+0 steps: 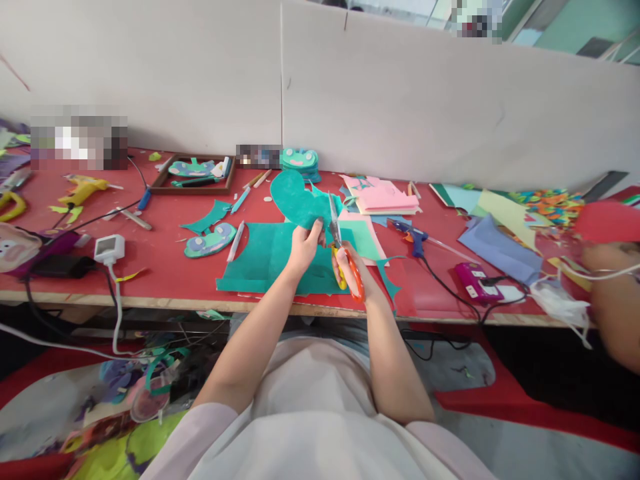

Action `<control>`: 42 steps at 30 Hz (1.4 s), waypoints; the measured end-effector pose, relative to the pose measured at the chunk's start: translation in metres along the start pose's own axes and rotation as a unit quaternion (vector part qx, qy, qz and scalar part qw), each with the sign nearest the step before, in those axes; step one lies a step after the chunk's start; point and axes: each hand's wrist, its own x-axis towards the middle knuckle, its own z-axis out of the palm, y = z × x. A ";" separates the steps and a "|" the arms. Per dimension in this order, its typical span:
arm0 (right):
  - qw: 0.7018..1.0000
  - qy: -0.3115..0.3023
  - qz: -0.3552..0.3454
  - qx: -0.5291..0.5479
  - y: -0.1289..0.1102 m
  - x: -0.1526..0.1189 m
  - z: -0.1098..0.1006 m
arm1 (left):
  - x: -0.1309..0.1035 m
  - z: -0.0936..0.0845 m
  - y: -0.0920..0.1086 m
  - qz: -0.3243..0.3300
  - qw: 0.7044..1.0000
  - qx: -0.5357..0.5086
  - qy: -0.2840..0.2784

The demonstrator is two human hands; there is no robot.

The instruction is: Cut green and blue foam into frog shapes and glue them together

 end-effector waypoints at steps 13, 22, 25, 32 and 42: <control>1.000 -0.008 -0.009 -0.012 0.007 0.002 -0.001 | 0.000 -0.002 -0.002 0.005 1.000 -0.006 0.000; 0.999 -0.003 -0.040 -0.027 0.006 0.002 -0.001 | 0.000 -0.002 -0.002 0.026 0.999 -0.020 -0.001; 0.999 -0.006 -0.037 -0.029 0.004 0.001 -0.001 | -0.001 -0.001 0.000 0.024 1.000 -0.014 -0.004; 1.000 -0.002 -0.013 -0.026 -0.001 0.000 -0.001 | -0.001 0.000 0.000 0.024 0.999 -0.033 -0.009; 1.000 -0.005 0.005 0.000 -0.004 -0.001 0.000 | -0.001 -0.002 0.000 0.012 0.999 -0.032 -0.005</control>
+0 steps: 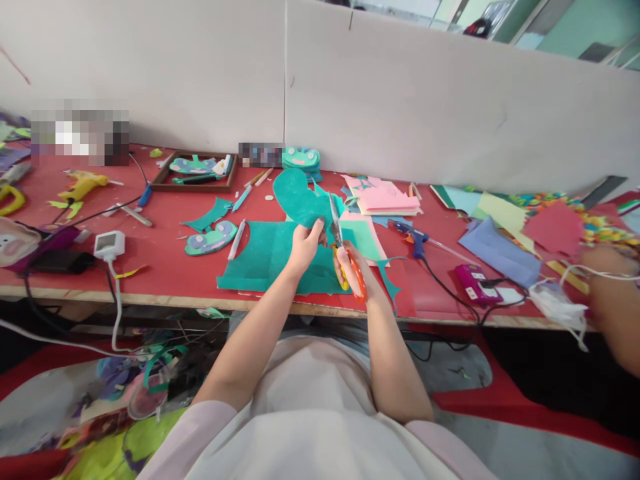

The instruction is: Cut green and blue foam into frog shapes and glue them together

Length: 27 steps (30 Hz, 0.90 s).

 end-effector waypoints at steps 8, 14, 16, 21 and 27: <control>1.000 0.000 0.003 0.011 -0.002 0.001 0.000 | 0.001 -0.001 -0.003 0.007 1.000 0.002 0.001; 1.000 0.007 0.001 0.010 0.001 0.001 0.001 | 0.001 0.000 0.001 -0.003 1.000 0.011 0.008; 1.000 0.009 -0.008 0.002 0.003 0.001 0.000 | 0.000 0.001 0.003 -0.012 1.000 0.014 0.012; 1.000 0.014 -0.020 -0.007 0.007 0.003 0.000 | 0.001 0.002 0.005 -0.025 1.000 0.002 0.018; 1.000 0.023 -0.008 0.014 0.010 0.004 0.000 | 0.004 0.000 0.001 -0.014 0.998 -0.045 0.048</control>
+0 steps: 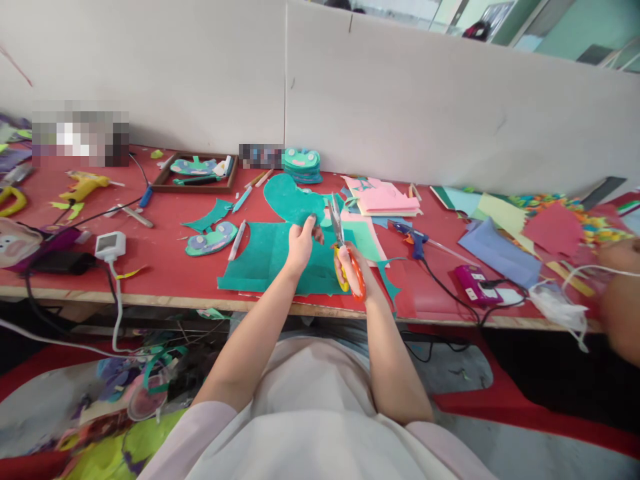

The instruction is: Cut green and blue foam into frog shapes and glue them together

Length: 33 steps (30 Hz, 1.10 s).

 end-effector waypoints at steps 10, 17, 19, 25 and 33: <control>0.992 0.021 0.036 0.121 -0.011 0.005 0.000 | 0.000 -0.001 -0.001 -0.012 0.997 0.071 0.003; 0.973 -0.016 0.127 0.192 0.002 0.020 -0.015 | 0.002 -0.002 -0.006 -0.038 0.995 0.089 -0.006; 0.960 -0.025 0.152 0.234 0.012 0.027 -0.020 | 0.004 -0.002 -0.010 -0.053 0.995 0.083 -0.005; 0.959 -0.012 0.137 0.246 0.025 0.029 -0.021 | 0.009 -0.004 -0.020 -0.051 0.993 0.105 0.004; 0.964 -0.010 0.131 0.229 0.020 0.025 -0.018 | 0.006 -0.008 -0.026 -0.032 0.970 0.242 0.004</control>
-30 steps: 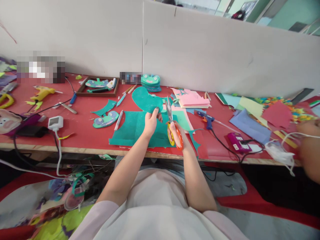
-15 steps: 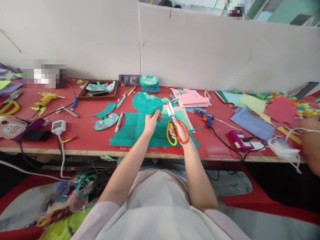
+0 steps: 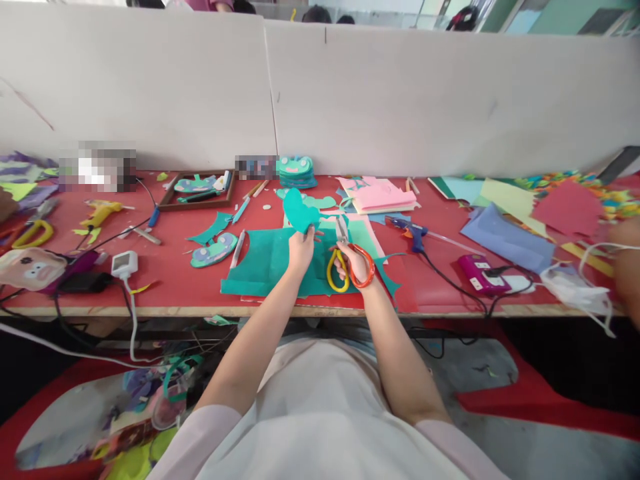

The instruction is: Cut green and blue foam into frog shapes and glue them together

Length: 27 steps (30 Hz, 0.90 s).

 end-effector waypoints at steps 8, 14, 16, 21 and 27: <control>0.999 -0.008 -0.037 -0.031 0.000 -0.004 0.005 | 0.002 0.008 -0.001 -0.074 0.986 -0.136 -0.056; 0.995 -0.030 -0.048 -0.078 0.003 -0.006 0.007 | -0.006 0.007 0.003 -0.182 0.929 -0.268 -0.181; 0.991 -0.040 -0.066 -0.105 0.005 -0.004 0.010 | -0.007 0.005 0.002 -0.193 0.917 -0.270 -0.221; 0.989 -0.038 -0.087 -0.113 0.009 0.002 0.012 | -0.006 0.002 0.004 -0.220 0.911 -0.286 -0.198; 0.998 -0.062 -0.002 -0.026 0.008 0.004 -0.011 | -0.005 0.000 0.013 -0.221 0.896 -0.355 -0.147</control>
